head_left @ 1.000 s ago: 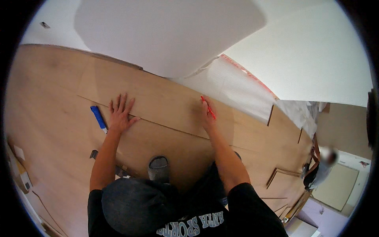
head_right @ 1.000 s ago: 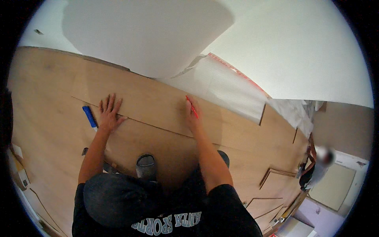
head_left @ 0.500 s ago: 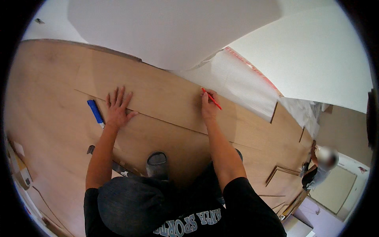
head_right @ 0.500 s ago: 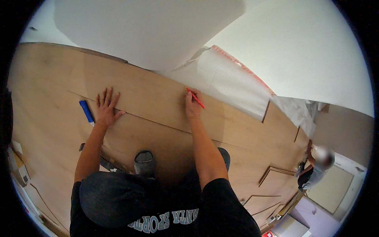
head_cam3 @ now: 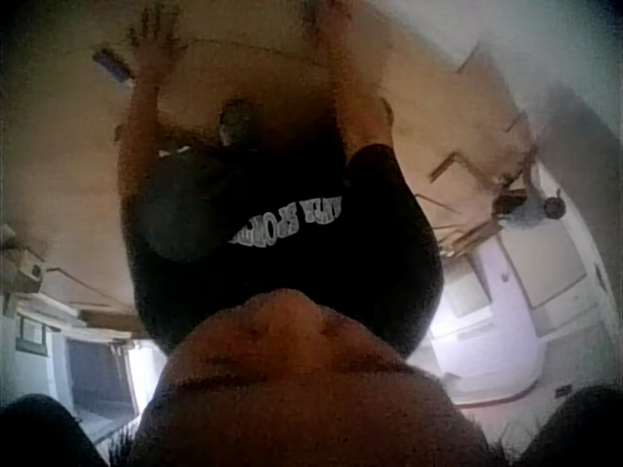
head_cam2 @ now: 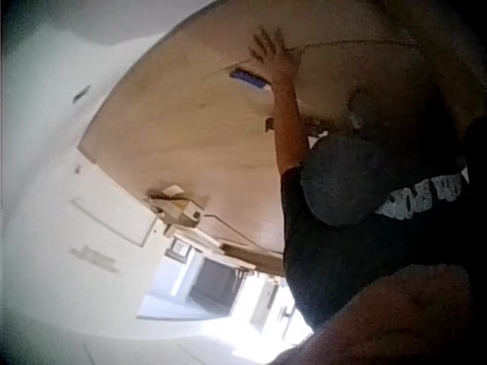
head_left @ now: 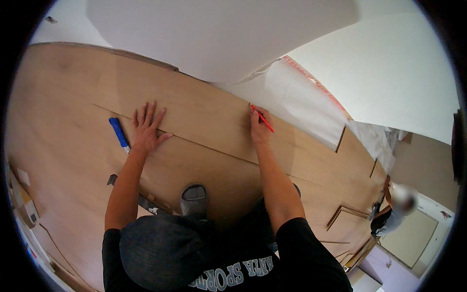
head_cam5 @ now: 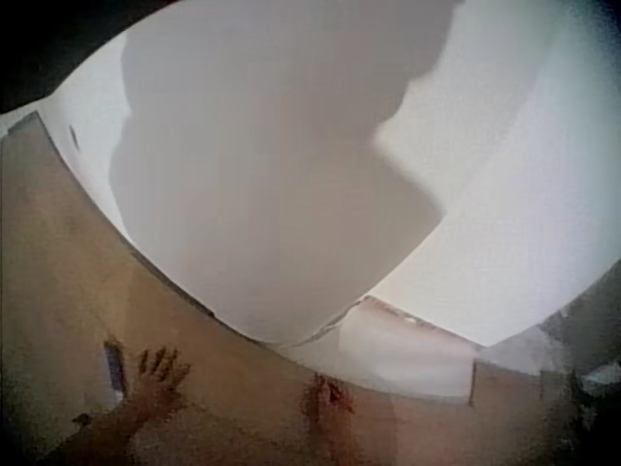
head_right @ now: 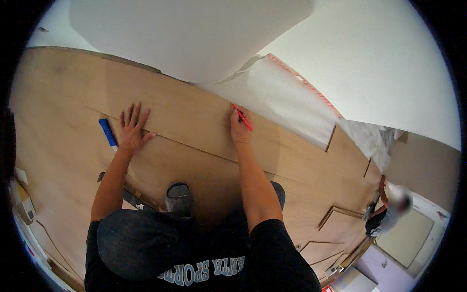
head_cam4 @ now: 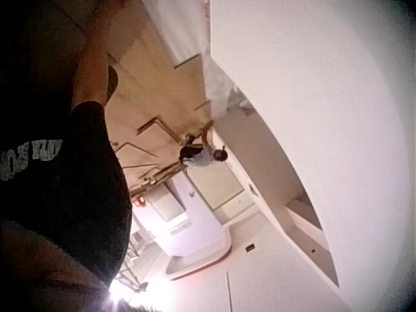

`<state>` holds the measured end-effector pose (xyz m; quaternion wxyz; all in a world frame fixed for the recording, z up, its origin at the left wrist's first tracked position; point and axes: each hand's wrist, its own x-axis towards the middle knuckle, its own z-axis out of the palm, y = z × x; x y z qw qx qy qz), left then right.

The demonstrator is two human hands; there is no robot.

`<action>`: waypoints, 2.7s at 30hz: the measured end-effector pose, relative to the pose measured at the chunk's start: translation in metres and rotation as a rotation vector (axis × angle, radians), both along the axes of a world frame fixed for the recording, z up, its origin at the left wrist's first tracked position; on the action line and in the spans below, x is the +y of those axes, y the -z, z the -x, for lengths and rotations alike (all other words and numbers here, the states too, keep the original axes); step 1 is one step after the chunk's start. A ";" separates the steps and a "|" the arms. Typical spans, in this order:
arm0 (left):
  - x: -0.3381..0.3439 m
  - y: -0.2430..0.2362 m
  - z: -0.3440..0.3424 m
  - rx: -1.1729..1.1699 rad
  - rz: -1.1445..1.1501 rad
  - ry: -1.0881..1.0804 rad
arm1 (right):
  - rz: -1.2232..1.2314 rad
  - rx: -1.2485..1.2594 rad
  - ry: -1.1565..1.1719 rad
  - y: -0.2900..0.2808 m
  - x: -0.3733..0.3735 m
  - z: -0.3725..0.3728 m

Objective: The person picks up a laminate plank, places it onto the floor, and marks a line on the surface with a pencil.

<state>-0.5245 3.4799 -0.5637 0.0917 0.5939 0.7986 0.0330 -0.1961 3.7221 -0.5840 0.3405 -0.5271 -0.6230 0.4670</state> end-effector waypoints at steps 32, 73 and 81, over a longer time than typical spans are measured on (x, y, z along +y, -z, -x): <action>-0.002 0.000 0.000 0.012 0.026 -0.010 | -0.127 -0.215 -0.048 -0.009 -0.005 -0.001; -0.003 -0.006 0.002 -0.026 0.062 -0.022 | -0.083 -0.195 -0.088 -0.016 -0.044 0.004; -0.004 -0.002 0.003 -0.010 0.040 -0.008 | -0.102 -0.159 -0.095 -0.011 -0.046 0.004</action>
